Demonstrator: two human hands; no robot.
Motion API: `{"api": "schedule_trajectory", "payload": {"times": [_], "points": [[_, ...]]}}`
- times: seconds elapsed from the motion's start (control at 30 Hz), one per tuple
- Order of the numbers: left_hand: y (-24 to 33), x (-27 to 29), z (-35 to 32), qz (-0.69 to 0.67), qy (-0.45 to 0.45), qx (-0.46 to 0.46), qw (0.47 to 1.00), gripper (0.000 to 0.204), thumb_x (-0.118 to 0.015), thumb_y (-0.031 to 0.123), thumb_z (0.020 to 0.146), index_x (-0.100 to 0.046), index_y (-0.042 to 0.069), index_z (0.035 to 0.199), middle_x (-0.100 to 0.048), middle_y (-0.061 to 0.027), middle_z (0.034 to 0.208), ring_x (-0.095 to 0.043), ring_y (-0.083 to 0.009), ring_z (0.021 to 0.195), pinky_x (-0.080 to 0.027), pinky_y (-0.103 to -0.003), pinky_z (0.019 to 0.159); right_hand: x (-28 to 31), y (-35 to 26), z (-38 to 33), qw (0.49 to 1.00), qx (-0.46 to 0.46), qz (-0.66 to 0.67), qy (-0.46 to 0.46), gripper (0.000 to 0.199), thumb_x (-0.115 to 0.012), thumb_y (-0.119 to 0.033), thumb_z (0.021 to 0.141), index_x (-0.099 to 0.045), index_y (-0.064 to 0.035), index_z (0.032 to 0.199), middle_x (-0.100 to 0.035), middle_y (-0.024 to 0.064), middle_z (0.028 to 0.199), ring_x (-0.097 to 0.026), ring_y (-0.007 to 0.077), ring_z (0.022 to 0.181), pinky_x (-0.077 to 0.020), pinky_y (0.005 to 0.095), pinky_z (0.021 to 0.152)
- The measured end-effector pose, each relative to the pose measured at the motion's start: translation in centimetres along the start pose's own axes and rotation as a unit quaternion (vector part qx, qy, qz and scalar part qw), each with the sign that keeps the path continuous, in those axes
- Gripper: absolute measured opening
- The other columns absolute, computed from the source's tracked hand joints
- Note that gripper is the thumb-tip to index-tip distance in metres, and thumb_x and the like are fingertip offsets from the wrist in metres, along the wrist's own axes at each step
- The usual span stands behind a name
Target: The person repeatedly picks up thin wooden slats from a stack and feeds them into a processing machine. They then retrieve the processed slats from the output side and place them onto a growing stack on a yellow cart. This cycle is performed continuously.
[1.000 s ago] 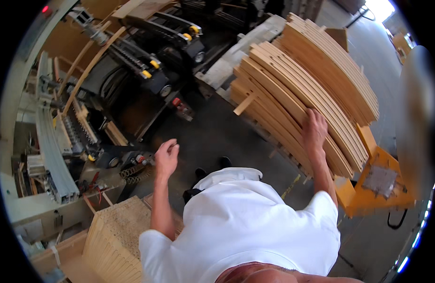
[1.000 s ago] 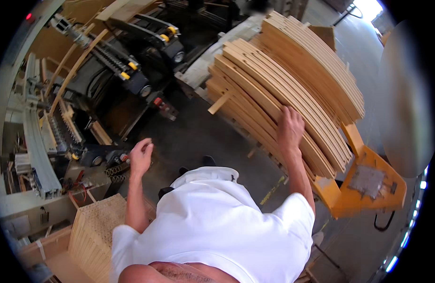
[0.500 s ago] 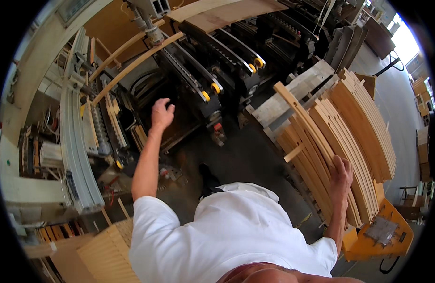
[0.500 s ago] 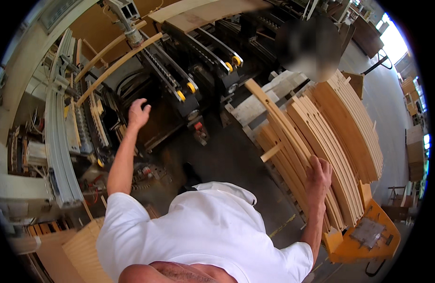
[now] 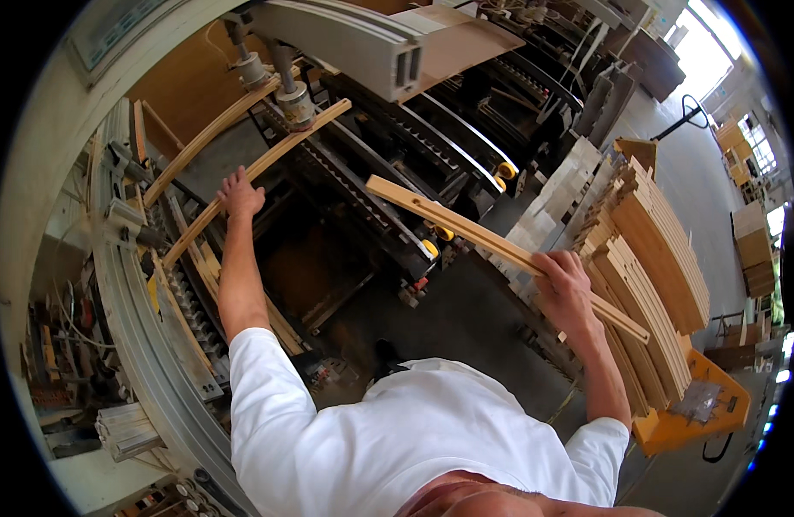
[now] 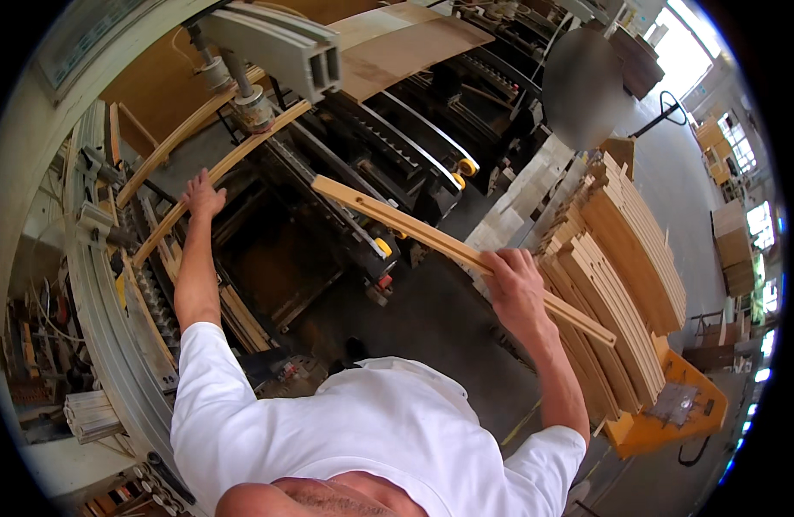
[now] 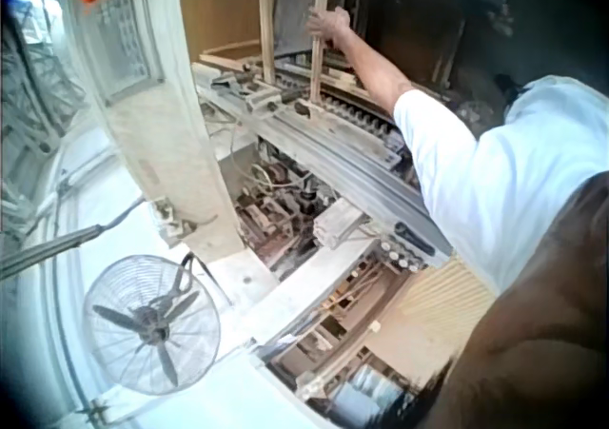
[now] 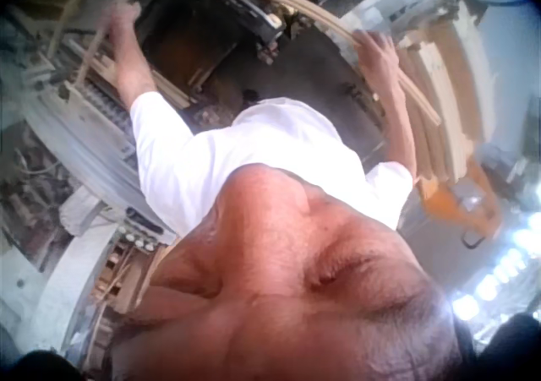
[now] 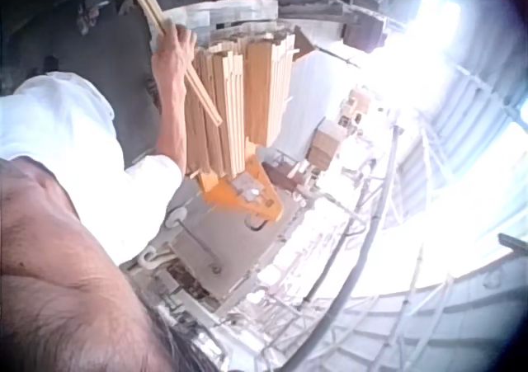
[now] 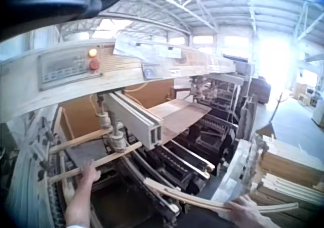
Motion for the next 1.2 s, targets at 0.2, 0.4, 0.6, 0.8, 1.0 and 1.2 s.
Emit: {"api": "schedule_trajectory", "payload": {"times": [0.2, 0.4, 0.6, 0.8, 1.0, 1.2], "points": [[1.6, -1.0, -7.3, -0.148, -0.002, -0.127, 0.981, 0.038, -0.073, 0.019, 0.08, -0.059, 0.011, 0.115, -0.061, -0.0172, 0.106, -0.061, -0.0387, 0.101, -0.05, -0.051, 0.086, -6.1, -3.3, 11.9, 0.989, 0.139, 0.05, -0.024, 0.029, -0.065, -0.003, 0.084, -0.064, -0.0076, 0.113, -0.059, 0.0116, 0.106, -0.055, 0.0332, 0.102, -0.047, 0.0433, 0.086], [9.3, 1.9, -24.2, -0.225, -0.14, -0.121, 0.957, 0.038, -0.077, 0.02, 0.075, -0.065, 0.01, 0.109, -0.065, -0.0156, 0.106, -0.063, -0.0367, 0.101, -0.052, -0.047, 0.085, -16.2, -9.8, 23.4, 0.949, 0.289, 0.101, -0.076, 0.03, -0.061, -0.007, 0.081, -0.066, -0.0096, 0.111, -0.059, 0.0137, 0.099, -0.055, 0.0361, 0.097, -0.0482, 0.046, 0.082], [11.7, 1.8, -33.5, -0.303, -0.209, -0.085, 0.926, 0.038, -0.072, 0.021, 0.078, -0.064, 0.008, 0.113, -0.064, -0.0148, 0.107, -0.062, -0.0365, 0.103, -0.051, -0.048, 0.085, -28.1, -19.4, 31.5, 0.892, 0.415, 0.151, -0.095, 0.034, -0.062, -0.005, 0.079, -0.066, -0.0106, 0.112, -0.062, 0.0141, 0.104, -0.057, 0.0368, 0.102, -0.049, 0.0451, 0.087], [9.1, 2.8, -38.6, -0.336, -0.213, 0.031, 0.917, 0.041, -0.072, 0.019, 0.078, -0.064, 0.006, 0.116, -0.064, -0.0153, 0.111, -0.06, -0.0363, 0.105, -0.049, -0.046, 0.089, -36.2, -26.8, 35.6, 0.869, 0.465, 0.148, -0.085, 0.035, -0.063, -0.006, 0.079, -0.068, -0.0133, 0.113, -0.063, 0.0133, 0.109, -0.057, 0.0364, 0.106, -0.0495, 0.0458, 0.09], [5.7, 5.4, -45.3, -0.357, -0.186, 0.199, 0.894, 0.042, -0.075, 0.018, 0.076, -0.065, 0.004, 0.114, -0.065, -0.0177, 0.111, -0.061, -0.037, 0.104, -0.049, -0.043, 0.089, -40.2, -28.2, 40.5, 0.894, 0.44, 0.083, -0.005, 0.022, -0.063, -0.015, 0.083, -0.069, -0.0139, 0.104, -0.065, 0.0102, 0.102, -0.059, 0.0332, 0.102, -0.0472, 0.0454, 0.086], [4.7, 7.9, -51.2, -0.375, -0.182, 0.379, 0.826, 0.043, -0.078, 0.018, 0.074, -0.066, 0.003, 0.112, -0.067, -0.0197, 0.106, -0.063, -0.0377, 0.099, -0.049, -0.042, 0.086, -40.3, -28.9, 41.4, 0.891, 0.449, 0.061, -0.011, 0.022, -0.066, -0.021, 0.083, -0.069, -0.0141, 0.104, -0.065, 0.0082, 0.104, -0.06, 0.0313, 0.103, -0.0469, 0.0461, 0.087]]}}
Point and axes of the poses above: each hand's wrist, its own z-axis towards the middle knuckle, its own x-axis out of the back of the hand, y = z × x, the point moved 1 cm from there along z, towards the middle knuckle
